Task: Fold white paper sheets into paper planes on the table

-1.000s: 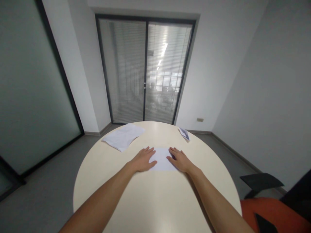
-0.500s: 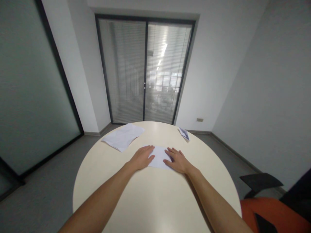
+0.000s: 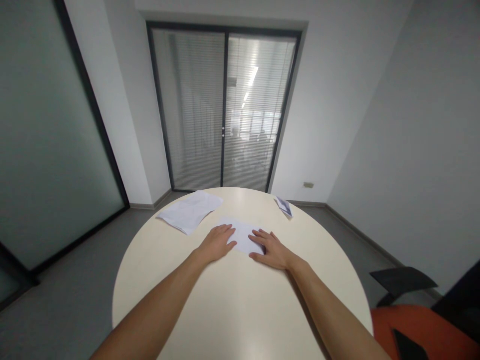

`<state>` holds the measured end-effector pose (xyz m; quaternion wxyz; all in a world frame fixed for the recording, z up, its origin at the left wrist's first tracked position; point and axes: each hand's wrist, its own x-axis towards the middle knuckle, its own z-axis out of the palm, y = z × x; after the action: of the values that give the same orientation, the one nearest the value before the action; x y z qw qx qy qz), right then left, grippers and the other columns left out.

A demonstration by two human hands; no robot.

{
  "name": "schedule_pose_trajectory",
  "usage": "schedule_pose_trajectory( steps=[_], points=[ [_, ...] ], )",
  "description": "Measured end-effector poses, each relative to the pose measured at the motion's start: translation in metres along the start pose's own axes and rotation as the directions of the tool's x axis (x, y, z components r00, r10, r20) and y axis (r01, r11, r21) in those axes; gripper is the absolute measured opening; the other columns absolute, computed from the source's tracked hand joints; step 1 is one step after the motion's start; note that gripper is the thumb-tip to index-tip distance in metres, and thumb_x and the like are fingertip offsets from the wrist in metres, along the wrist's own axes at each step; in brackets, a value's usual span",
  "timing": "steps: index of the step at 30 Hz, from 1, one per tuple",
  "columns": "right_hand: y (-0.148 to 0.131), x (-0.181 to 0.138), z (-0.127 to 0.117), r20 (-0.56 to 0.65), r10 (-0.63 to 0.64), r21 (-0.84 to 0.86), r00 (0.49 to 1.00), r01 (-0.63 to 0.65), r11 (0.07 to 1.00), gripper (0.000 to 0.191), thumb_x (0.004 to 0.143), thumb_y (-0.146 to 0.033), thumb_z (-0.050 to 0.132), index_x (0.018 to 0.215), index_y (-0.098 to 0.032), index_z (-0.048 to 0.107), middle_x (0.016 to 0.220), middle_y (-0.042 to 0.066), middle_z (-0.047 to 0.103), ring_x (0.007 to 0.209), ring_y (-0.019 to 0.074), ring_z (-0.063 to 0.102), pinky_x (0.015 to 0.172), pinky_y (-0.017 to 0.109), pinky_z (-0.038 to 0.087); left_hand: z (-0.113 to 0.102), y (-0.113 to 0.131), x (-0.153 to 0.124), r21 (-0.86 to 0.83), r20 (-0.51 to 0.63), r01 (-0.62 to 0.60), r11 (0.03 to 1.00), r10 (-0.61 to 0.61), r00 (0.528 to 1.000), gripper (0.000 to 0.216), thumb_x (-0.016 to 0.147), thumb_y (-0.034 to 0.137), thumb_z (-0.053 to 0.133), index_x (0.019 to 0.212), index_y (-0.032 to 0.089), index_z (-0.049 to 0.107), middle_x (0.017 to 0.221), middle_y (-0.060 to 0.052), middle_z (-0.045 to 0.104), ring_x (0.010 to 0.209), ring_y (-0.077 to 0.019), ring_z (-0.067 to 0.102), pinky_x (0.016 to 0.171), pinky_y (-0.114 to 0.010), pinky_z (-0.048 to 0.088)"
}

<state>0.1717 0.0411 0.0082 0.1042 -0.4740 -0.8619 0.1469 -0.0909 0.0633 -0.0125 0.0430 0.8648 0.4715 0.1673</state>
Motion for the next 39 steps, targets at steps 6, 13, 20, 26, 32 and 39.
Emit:
schedule_pose_trajectory(
  steps=[6, 13, 20, 26, 32, 39],
  points=[
    [0.000, 0.000, 0.000, 0.010, -0.002, 0.007, 1.000, 0.002, 1.000, 0.087, 0.081, -0.074, 0.056, 0.151, -0.025, 0.042, 0.161, 0.013, 0.030, 0.150, 0.0363, 0.022, 0.119, 0.062, 0.009, 0.001, 0.004, 0.000, -0.013, -0.055, -0.023, 1.000, 0.023, 0.998, 0.042, 0.099, 0.033, 0.043, 0.137, 0.019, 0.055, 0.140, -0.010, 0.058, 0.129, -0.0265, 0.051, 0.112, -0.040, 0.037],
    [0.000, 0.001, 0.000, 0.015, -0.003, 0.011, 1.000, 0.003, 1.000, 0.089, 0.080, -0.076, 0.056, 0.151, -0.027, 0.041, 0.161, 0.013, 0.029, 0.150, 0.0374, 0.021, 0.118, 0.064, 0.009, 0.003, 0.009, -0.004, 0.002, 0.053, -0.042, 0.999, 0.042, 0.998, 0.058, 0.098, 0.054, 0.042, 0.144, 0.019, 0.051, 0.154, -0.013, 0.043, 0.142, -0.0333, 0.037, 0.118, -0.048, 0.025],
    [-0.002, 0.000, -0.001, 0.004, -0.007, 0.020, 1.000, 0.007, 1.000, 0.085, 0.080, -0.075, 0.056, 0.149, -0.027, 0.045, 0.161, 0.013, 0.031, 0.149, 0.0366, 0.022, 0.118, 0.063, 0.010, 0.006, 0.006, -0.003, -0.048, 0.089, -0.019, 0.999, 0.023, 0.996, 0.060, 0.096, 0.060, 0.042, 0.146, 0.026, 0.048, 0.158, -0.009, 0.037, 0.147, -0.0354, 0.029, 0.118, -0.053, 0.022],
    [-0.001, 0.000, -0.003, 0.005, -0.037, 0.033, 0.999, 0.037, 0.999, 0.076, 0.081, -0.071, 0.059, 0.145, -0.031, 0.051, 0.160, 0.012, 0.034, 0.149, 0.0368, 0.024, 0.117, 0.065, 0.010, 0.005, 0.007, -0.003, -0.066, 0.118, -0.005, 0.998, 0.013, 0.993, 0.060, 0.098, 0.058, 0.038, 0.148, 0.026, 0.045, 0.161, -0.008, 0.032, 0.149, -0.0351, 0.024, 0.118, -0.055, 0.020],
    [-0.001, 0.001, -0.003, -0.056, -0.119, 0.046, 0.991, 0.121, 0.992, 0.062, 0.081, -0.063, 0.066, 0.132, -0.028, 0.065, 0.149, 0.012, 0.050, 0.142, 0.0349, 0.039, 0.118, 0.057, 0.022, -0.001, 0.010, -0.005, -0.097, 0.147, -0.011, 0.995, 0.025, 0.989, 0.060, 0.098, 0.057, 0.040, 0.149, 0.027, 0.043, 0.162, -0.008, 0.030, 0.150, -0.0332, 0.022, 0.119, -0.055, 0.018],
    [-0.013, 0.001, -0.006, -0.173, -0.210, 0.109, 0.962, 0.231, 0.967, 0.045, 0.091, -0.050, 0.056, 0.123, -0.022, 0.069, 0.128, 0.008, 0.068, 0.125, 0.0261, 0.057, 0.110, 0.039, 0.042, -0.006, 0.016, -0.007, -0.159, 0.077, -0.148, 0.976, 0.162, 0.984, 0.050, 0.093, 0.049, 0.053, 0.135, 0.024, 0.058, 0.153, -0.009, 0.046, 0.144, -0.0320, 0.036, 0.118, -0.051, 0.026]
  ],
)
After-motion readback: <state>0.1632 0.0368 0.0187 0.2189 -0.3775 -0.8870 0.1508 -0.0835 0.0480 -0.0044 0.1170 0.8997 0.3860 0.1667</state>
